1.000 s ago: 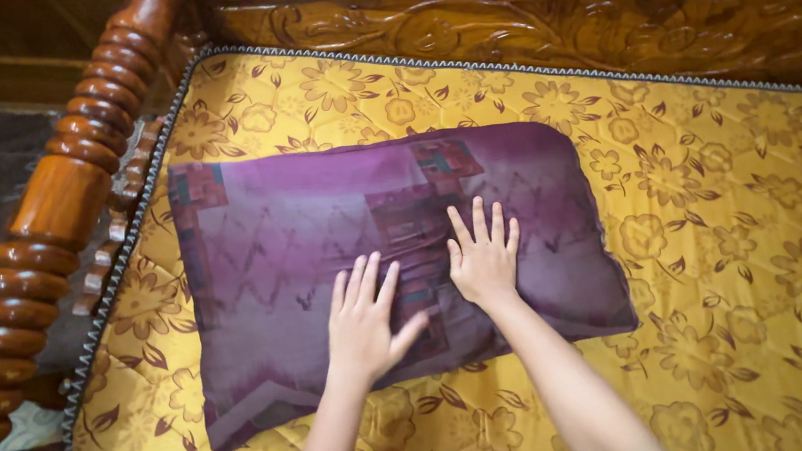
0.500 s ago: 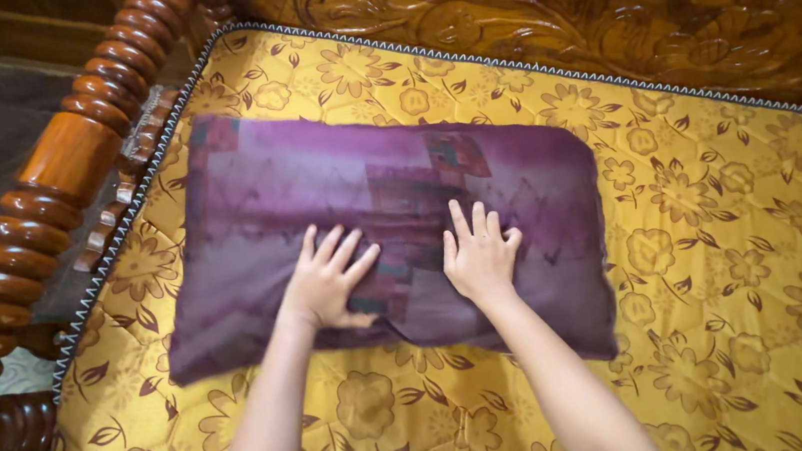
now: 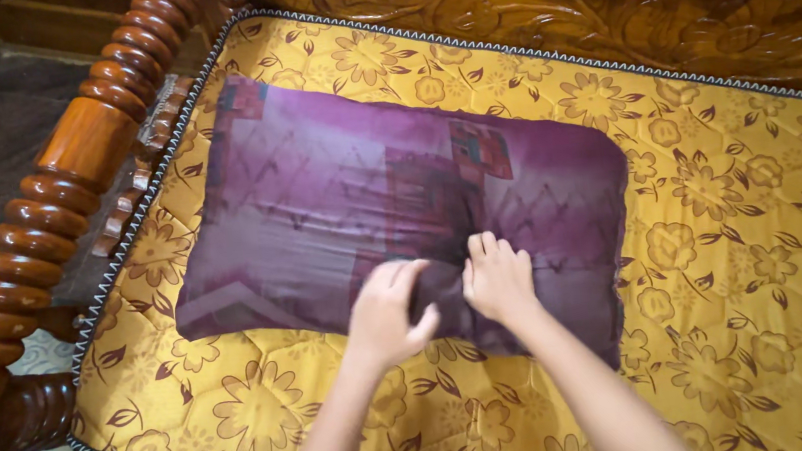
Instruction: The person fluffs a green checkered pillow by hand, then places it on a wooden stool. The person then picks up a purple pillow, fluffs it by hand, and places it on the bed.
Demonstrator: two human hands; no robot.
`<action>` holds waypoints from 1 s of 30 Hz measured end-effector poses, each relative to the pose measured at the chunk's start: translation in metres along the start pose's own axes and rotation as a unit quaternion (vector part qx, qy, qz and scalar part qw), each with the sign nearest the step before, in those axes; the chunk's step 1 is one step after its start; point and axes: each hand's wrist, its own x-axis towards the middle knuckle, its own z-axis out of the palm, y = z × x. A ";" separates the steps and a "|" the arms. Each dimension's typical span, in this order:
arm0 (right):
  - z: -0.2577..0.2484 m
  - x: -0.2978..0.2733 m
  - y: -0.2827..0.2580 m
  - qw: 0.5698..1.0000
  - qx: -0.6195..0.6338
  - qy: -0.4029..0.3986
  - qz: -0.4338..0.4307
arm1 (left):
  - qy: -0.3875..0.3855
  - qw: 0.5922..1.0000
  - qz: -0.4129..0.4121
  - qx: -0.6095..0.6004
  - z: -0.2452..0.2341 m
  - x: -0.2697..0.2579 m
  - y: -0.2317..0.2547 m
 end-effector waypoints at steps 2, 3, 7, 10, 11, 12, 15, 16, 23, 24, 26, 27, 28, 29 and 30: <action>-0.017 0.015 0.002 0.999 0.039 0.016 -0.016 | -0.019 0.995 -0.040 -0.085 0.016 0.009 0.000; -0.031 0.021 0.003 0.998 0.058 0.024 -0.023 | -0.012 0.994 -0.053 -0.097 0.026 0.023 -0.008; -0.115 0.015 0.031 0.900 0.413 -0.141 0.012 | -0.086 0.892 -0.279 -0.345 0.051 0.074 -0.070; -0.142 0.002 0.055 0.734 0.661 -0.156 0.023 | -0.101 0.832 -0.332 -0.432 0.068 0.081 -0.100; -0.136 0.000 0.066 0.683 0.713 -0.158 0.012 | -0.091 0.840 -0.327 -0.423 0.072 0.079 -0.104; -0.114 0.009 0.065 0.633 0.754 -0.176 0.035 | -0.080 0.848 -0.321 -0.414 0.075 0.078 -0.105; -0.001 0.060 0.014 0.532 0.766 -0.269 0.240 | -0.079 0.848 -0.320 -0.415 0.074 0.072 -0.100; 0.029 0.063 0.013 0.539 0.756 -0.287 0.236 | -0.073 0.871 -0.314 -0.372 0.074 0.064 -0.092; 0.098 0.090 0.041 0.525 0.749 -0.336 0.223 | -0.119 0.934 -0.208 -0.266 0.051 0.052 -0.006; 0.097 0.093 0.040 0.530 0.751 -0.320 0.231 | -0.138 0.930 -0.198 -0.278 0.048 0.056 0.000; 0.099 0.088 0.034 0.534 0.752 -0.290 0.254 | -0.121 0.933 -0.187 -0.284 0.053 0.068 -0.003; 0.099 0.086 0.032 0.537 0.752 -0.289 0.253 | -0.115 0.934 -0.183 -0.286 0.061 0.073 -0.012; 0.099 0.084 0.031 0.539 0.751 -0.287 0.251 | -0.106 0.942 -0.202 -0.246 0.071 0.078 -0.028; 0.097 0.085 0.030 0.544 0.750 -0.284 0.248 | -0.096 0.949 -0.220 -0.205 0.080 0.085 -0.048; 0.096 0.084 0.028 0.546 0.748 -0.282 0.250 | -0.063 0.977 -0.145 -0.140 0.086 0.086 -0.071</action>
